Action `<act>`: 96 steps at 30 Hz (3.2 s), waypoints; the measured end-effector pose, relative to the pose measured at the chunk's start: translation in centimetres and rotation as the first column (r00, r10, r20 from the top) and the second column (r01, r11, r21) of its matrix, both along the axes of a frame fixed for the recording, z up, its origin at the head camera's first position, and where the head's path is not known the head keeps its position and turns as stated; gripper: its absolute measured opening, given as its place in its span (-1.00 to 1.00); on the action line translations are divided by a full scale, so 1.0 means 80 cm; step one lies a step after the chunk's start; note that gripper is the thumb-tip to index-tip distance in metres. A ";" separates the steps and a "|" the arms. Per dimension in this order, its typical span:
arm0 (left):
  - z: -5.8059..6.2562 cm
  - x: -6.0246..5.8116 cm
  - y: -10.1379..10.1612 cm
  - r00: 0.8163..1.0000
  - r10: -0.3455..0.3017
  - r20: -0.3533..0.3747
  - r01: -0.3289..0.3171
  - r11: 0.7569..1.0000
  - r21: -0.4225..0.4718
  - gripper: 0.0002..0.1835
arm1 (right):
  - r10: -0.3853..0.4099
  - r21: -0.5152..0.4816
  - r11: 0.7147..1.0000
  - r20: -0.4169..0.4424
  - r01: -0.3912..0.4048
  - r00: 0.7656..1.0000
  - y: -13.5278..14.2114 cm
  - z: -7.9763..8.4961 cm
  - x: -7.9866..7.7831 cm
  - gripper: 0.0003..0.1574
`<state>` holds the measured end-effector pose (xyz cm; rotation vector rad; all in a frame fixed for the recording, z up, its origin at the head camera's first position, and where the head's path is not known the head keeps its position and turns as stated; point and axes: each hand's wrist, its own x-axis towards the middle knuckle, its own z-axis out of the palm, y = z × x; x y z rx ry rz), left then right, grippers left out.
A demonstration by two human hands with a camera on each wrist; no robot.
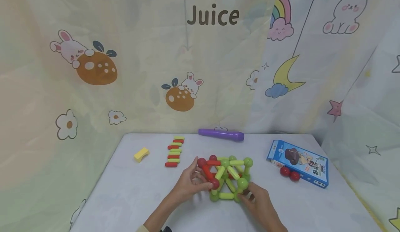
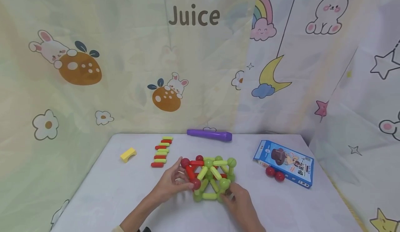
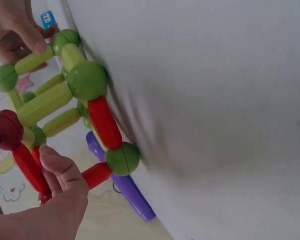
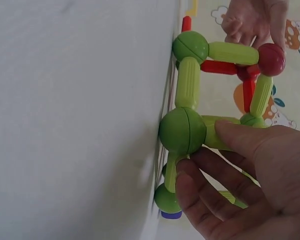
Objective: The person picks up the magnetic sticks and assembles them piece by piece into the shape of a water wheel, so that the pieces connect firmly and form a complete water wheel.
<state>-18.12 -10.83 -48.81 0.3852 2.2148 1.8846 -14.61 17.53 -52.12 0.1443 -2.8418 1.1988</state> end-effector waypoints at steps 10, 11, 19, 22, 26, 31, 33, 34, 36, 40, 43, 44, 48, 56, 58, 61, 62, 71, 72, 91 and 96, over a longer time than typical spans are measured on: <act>0.003 -0.006 -0.006 1.000 -0.022 0.009 0.022 0.999 -0.029 0.23 | 0.038 0.020 0.999 -0.023 -0.037 0.999 -0.006 0.003 0.004 -0.69; 0.003 -0.007 -0.006 1.000 -0.023 0.011 0.023 0.999 -0.030 0.23 | 0.036 0.020 0.999 -0.020 -0.036 0.999 -0.006 0.003 0.004 -0.68; -0.003 -0.024 -0.035 0.998 0.059 0.034 -0.057 0.997 -0.053 -0.05 | 0.068 0.008 0.998 -0.056 -0.068 0.996 -0.008 0.000 0.005 -0.68; -0.012 -0.037 -0.069 0.963 0.268 -0.010 -0.267 0.952 -0.153 -0.39 | 0.101 0.001 0.995 -0.084 -0.101 0.991 -0.005 -0.002 0.004 -0.68; -0.028 -0.055 -0.112 0.866 0.486 -0.119 -0.492 0.785 -0.376 -0.60 | 0.125 -0.004 0.992 -0.087 -0.125 0.988 0.001 -0.004 0.003 -0.69; -0.038 -0.073 -0.134 0.864 0.475 -0.170 -0.481 0.674 -0.561 -0.60 | 0.137 -0.013 0.990 -0.072 -0.138 0.988 0.005 -0.006 0.000 -0.69; -0.040 -0.077 -0.134 0.872 0.460 -0.165 -0.462 0.668 -0.583 -0.66 | 0.146 -0.009 0.989 -0.070 -0.147 0.987 0.004 -0.008 0.000 -0.69; -0.040 -0.077 -0.134 0.875 0.456 -0.164 -0.457 0.663 -0.593 -0.71 | 0.150 -0.005 0.989 -0.071 -0.151 0.986 0.003 -0.008 0.000 -0.69; -0.040 -0.077 -0.133 0.877 0.452 -0.163 -0.451 0.657 -0.604 -0.78 | 0.158 -0.003 0.987 -0.067 -0.159 0.985 0.001 -0.008 0.000 -0.69; -0.038 -0.068 -0.130 0.889 0.426 -0.170 -0.436 0.668 -0.603 -0.83 | 0.166 -0.006 0.986 -0.059 -0.167 0.984 0.000 -0.006 0.001 -0.69; -0.034 -0.055 -0.128 0.899 0.415 -0.140 -0.421 0.728 -0.541 -0.83 | 0.166 -0.013 0.986 -0.056 -0.167 0.985 -0.001 -0.005 0.002 -0.70; -0.032 -0.050 -0.126 0.902 0.416 -0.118 -0.415 0.756 -0.506 -0.84 | 0.163 -0.013 0.986 -0.057 -0.164 0.985 -0.001 -0.005 0.002 -0.70; -0.021 -0.027 -0.111 0.913 0.408 0.013 -0.381 0.863 -0.333 -0.78 | 0.154 -0.011 0.988 -0.061 -0.155 0.986 -0.002 -0.005 0.003 -0.71; 0.001 0.008 -0.070 0.905 0.356 0.231 -0.354 0.934 -0.053 -0.58 | 0.139 -0.018 0.990 -0.034 -0.139 0.990 -0.002 -0.004 0.002 -0.71; 0.006 0.016 -0.060 0.905 0.338 0.260 -0.349 0.937 -0.005 -0.54 | 0.129 -0.021 0.991 -0.023 -0.129 0.991 -0.002 -0.003 0.002 -0.71; 0.011 0.027 -0.048 0.906 0.318 0.280 -0.346 0.937 0.055 -0.52 | 0.122 -0.019 0.992 -0.015 -0.123 0.992 -0.003 -0.003 0.002 -0.71; 0.012 0.030 -0.044 0.906 0.314 0.285 -0.348 0.934 0.077 -0.53 | 0.120 -0.015 0.993 -0.013 -0.120 0.993 -0.003 -0.002 0.002 -0.71; 0.022 0.046 -0.010 0.946 0.283 0.160 -0.308 0.938 0.158 -0.58 | 0.117 -0.008 0.993 -0.018 -0.117 0.993 -0.004 0.001 0.002 -0.70; 0.022 0.046 -0.006 0.950 0.282 0.134 -0.302 0.940 0.160 -0.59 | 0.119 -0.008 0.993 -0.018 -0.119 0.993 -0.004 0.002 0.002 -0.70; 0.009 0.020 0.025 0.952 0.067 -0.300 -0.094 0.993 -0.077 -0.76 | 0.137 -0.006 0.990 -0.036 -0.138 0.990 -0.003 -0.004 0.001 -0.69; 0.003 0.011 0.028 0.945 0.022 -0.326 -0.047 0.996 -0.070 -0.75 | 0.139 -0.015 0.990 -0.035 -0.140 0.990 -0.002 -0.004 0.001 -0.68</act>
